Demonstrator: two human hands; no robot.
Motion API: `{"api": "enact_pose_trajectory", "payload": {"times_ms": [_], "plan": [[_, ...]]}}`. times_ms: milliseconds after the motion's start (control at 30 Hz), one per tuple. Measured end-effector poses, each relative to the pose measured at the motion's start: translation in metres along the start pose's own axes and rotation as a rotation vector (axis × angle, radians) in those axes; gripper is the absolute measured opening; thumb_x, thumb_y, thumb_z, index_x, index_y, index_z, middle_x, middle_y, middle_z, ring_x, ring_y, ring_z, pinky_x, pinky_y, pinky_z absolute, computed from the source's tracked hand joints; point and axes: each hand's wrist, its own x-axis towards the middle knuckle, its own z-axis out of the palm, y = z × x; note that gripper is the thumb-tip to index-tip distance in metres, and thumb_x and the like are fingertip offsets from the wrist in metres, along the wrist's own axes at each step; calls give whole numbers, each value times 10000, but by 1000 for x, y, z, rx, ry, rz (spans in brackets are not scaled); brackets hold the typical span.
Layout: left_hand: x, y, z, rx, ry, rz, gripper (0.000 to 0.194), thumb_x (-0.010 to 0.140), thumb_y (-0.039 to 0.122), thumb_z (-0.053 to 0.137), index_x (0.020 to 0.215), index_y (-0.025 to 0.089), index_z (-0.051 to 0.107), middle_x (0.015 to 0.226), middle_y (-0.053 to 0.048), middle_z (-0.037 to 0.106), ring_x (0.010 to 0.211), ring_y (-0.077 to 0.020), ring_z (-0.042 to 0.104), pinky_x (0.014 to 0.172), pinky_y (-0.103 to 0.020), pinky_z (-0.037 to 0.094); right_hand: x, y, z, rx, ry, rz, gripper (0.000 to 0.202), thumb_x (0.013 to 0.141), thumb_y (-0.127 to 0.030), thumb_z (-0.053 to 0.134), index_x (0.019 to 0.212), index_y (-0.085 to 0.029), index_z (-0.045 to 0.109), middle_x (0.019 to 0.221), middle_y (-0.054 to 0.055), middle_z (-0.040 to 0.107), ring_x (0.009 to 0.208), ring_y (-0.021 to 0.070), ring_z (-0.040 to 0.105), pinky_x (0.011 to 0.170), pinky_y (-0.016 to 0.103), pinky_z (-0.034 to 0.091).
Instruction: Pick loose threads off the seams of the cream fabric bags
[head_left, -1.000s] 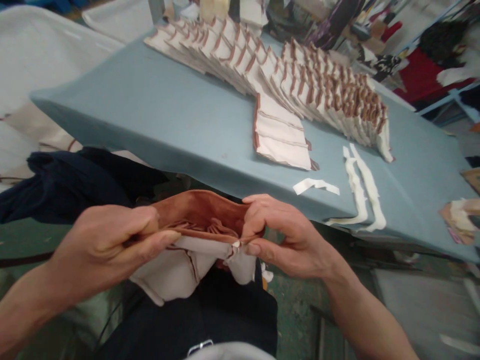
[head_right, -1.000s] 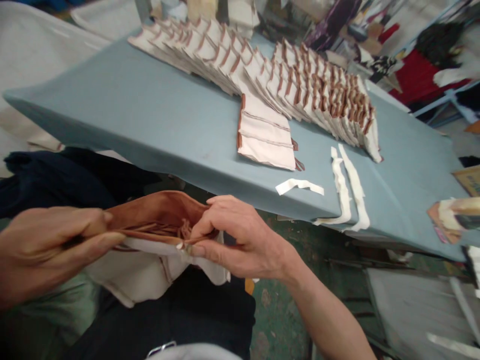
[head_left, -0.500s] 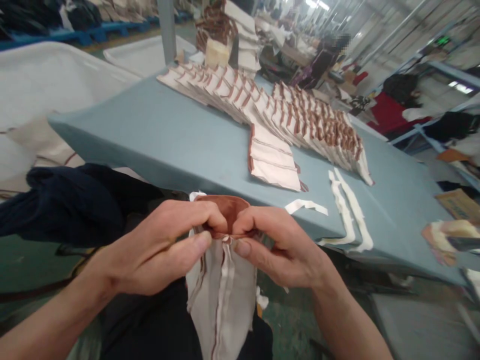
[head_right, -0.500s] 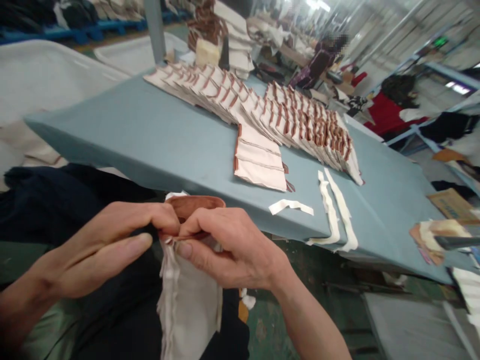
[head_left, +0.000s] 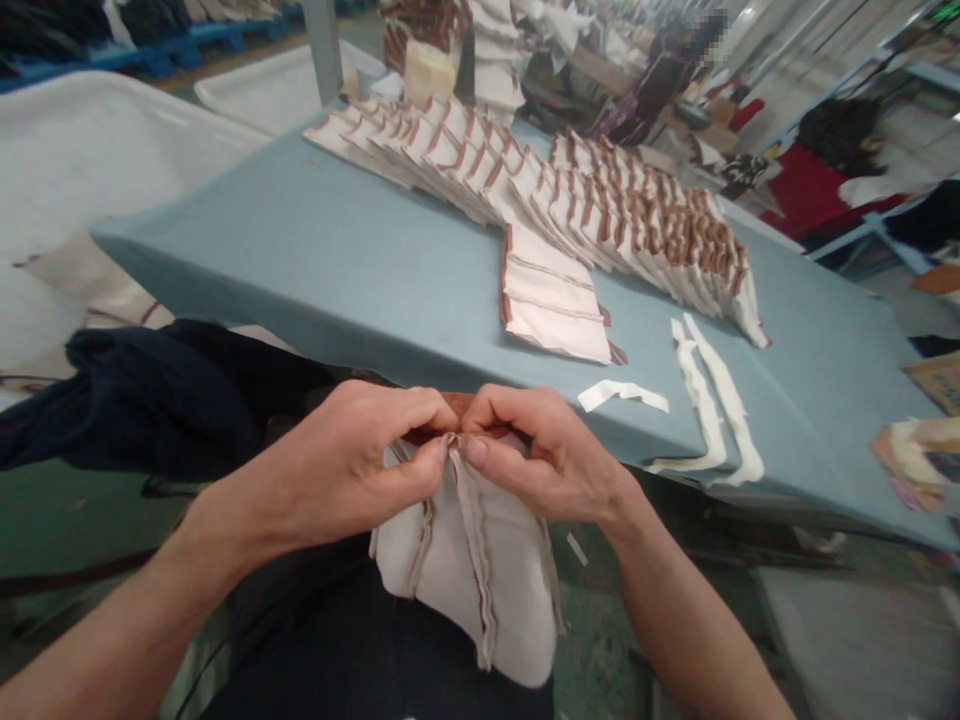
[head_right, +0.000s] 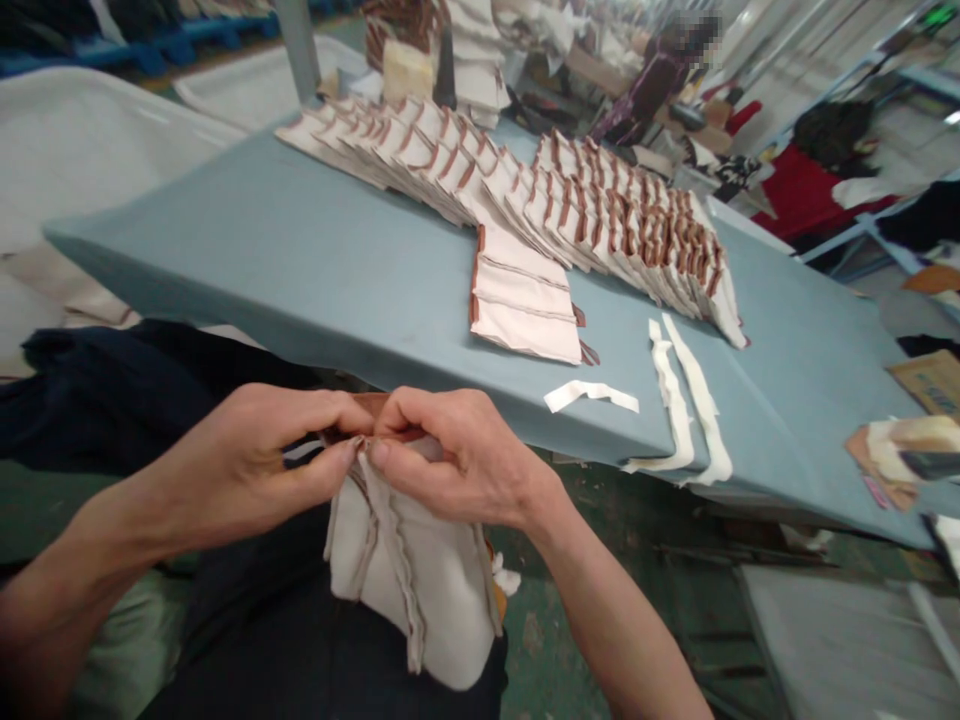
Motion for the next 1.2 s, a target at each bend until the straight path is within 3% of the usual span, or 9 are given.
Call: {"api": "enact_pose_trajectory", "payload": {"times_ms": [167, 367, 600, 700, 900, 1200], "plan": [[-6, -2, 8, -77, -80, -113, 257, 992, 209, 480, 782, 183, 627, 698, 51, 630, 627, -103, 551, 606, -218, 398, -2, 17, 7, -30, -1, -37, 194, 953, -263, 588, 773, -200, 549, 672, -66, 513, 584, 86, 420, 580, 218, 332], [-19, -11, 8, -235, -147, -103, 270, 1045, 204, 471, 823, 182, 623, 730, 64, 618, 645, -90, 517, 627, -195, 407, -7, 26, 22, -170, 31, -191, 185, 1002, -250, 541, 824, -208, 566, 752, -16, 606, 700, 136, 529, 690, 272, 386], [-24, -4, -6, -278, -128, -174, 257, 1031, 216, 559, 806, 186, 678, 739, 48, 676, 657, -100, 577, 623, -186, 445, -2, 16, 32, -139, 146, -221, 339, 939, -505, 724, 839, -213, 584, 756, -20, 628, 702, 147, 573, 713, 297, 414], [-24, -3, -8, -313, -112, -182, 266, 1026, 224, 577, 788, 187, 688, 723, 34, 680, 649, -115, 585, 608, -199, 452, 0, 14, 32, -66, 117, -195, 340, 948, -480, 746, 822, -211, 582, 747, -16, 630, 683, 139, 557, 683, 290, 410], [-30, -8, -6, -425, -105, -195, 254, 1032, 229, 582, 829, 190, 730, 750, 24, 698, 661, -115, 595, 610, -193, 457, 0, 20, 35, 333, 19, -126, 272, 968, -352, 735, 827, -197, 560, 758, -40, 610, 659, 98, 506, 630, 242, 402], [-26, 3, -10, -343, -39, -275, 256, 923, 208, 580, 695, 176, 693, 595, 56, 616, 530, -85, 514, 499, -165, 382, 3, 6, 37, 125, 104, -79, 150, 887, -248, 652, 788, -207, 548, 728, -49, 577, 643, 99, 478, 641, 248, 377]]}}
